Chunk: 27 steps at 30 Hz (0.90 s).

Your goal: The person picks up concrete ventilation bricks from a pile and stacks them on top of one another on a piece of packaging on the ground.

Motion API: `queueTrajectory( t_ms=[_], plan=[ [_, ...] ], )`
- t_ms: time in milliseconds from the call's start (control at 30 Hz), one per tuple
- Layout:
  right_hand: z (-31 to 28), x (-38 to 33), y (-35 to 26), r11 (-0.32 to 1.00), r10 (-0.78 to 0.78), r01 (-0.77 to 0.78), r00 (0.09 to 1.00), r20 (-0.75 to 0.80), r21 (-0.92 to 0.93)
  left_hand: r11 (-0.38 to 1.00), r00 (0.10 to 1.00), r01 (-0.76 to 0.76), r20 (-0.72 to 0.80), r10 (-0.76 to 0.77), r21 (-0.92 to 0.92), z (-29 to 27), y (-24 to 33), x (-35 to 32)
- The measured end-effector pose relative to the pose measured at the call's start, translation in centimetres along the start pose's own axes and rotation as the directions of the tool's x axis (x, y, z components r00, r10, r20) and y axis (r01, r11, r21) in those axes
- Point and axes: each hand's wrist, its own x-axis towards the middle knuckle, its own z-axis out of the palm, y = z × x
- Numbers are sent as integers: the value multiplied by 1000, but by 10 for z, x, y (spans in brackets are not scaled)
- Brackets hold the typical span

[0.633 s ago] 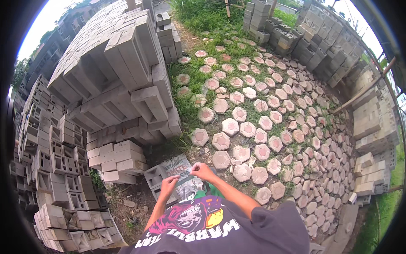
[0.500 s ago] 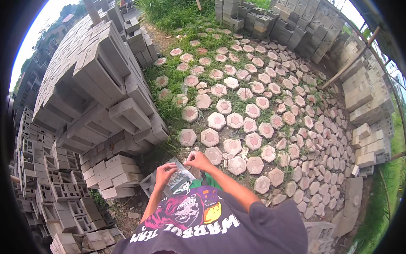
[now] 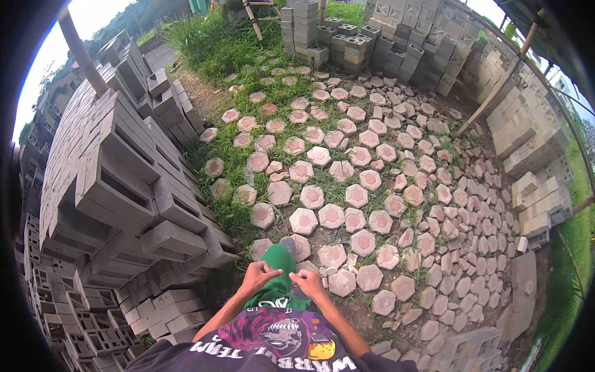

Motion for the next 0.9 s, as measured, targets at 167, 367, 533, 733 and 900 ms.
queueTrajectory(
  t_ms=[167, 367, 533, 733, 900],
  plan=[
    [-35, 61, -45, 994, 106, -107, 992, -70, -12, 1000, 994, 17, 105, -16, -16, -7, 59, 84],
    [-75, 136, -126, 996, 89, -83, 982, -166, 41, 995, 996, -68, 57, 72, -67, -40, 131, 193],
    [-103, 181, -172, 983, 78, -34, 967, -242, 180, 999, 982, -53, 183, 50, 13, -51, 181, 262],
    [-137, 223, -192, 941, 79, 29, 950, -301, 337, 980, 926, -123, 337, 170, -154, -13, 199, 334],
    [-185, 271, -196, 909, 104, 26, 952, -288, 416, 951, 878, -15, 451, 161, -310, 41, 238, 374]
  ],
)
